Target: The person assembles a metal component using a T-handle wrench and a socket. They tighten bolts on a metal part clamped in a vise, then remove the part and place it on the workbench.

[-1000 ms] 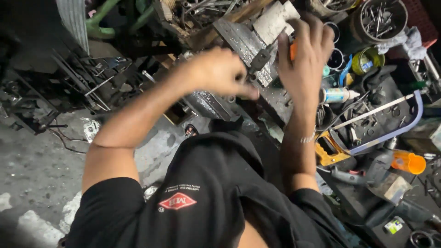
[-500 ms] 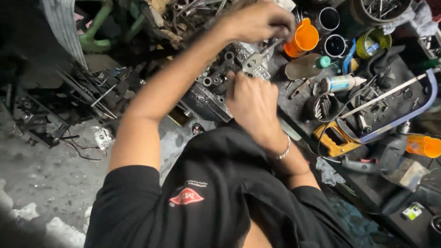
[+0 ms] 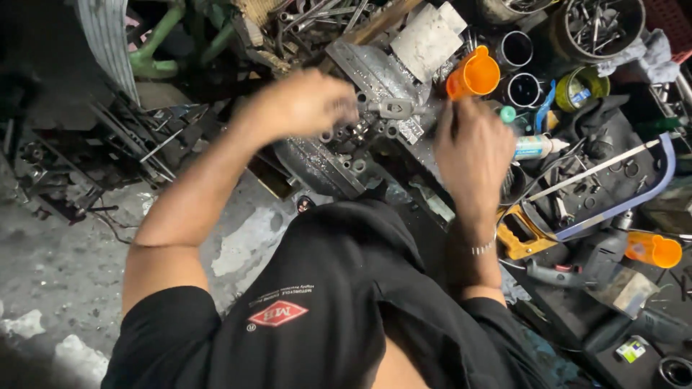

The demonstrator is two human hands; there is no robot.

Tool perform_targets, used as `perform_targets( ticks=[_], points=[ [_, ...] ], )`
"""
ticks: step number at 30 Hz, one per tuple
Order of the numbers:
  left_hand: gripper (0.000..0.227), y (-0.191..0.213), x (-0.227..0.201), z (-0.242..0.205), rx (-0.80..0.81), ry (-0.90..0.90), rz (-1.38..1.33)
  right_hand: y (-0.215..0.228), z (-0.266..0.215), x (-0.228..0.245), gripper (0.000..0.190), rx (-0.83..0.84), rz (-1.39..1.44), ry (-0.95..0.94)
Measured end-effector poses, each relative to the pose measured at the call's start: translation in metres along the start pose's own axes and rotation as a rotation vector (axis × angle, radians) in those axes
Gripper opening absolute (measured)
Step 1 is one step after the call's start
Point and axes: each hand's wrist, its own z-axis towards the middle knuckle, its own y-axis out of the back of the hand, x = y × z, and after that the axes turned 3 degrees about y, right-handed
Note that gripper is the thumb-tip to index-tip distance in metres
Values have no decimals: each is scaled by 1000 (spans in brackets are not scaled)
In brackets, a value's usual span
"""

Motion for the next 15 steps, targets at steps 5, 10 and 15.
perform_targets(
  ticks=[5, 10, 15],
  points=[
    [32, 7, 0, 118, -34, -371, -381, -8, -36, 50, 31, 172, 121, 61],
    [31, -12, -49, 149, 109, -711, -246, -39, 5, 73, 30, 66, 148, 102],
    [36, 28, -7, 47, 306, -124, 123, -4, 19, 8, 22, -333, 154, 176]
  ],
)
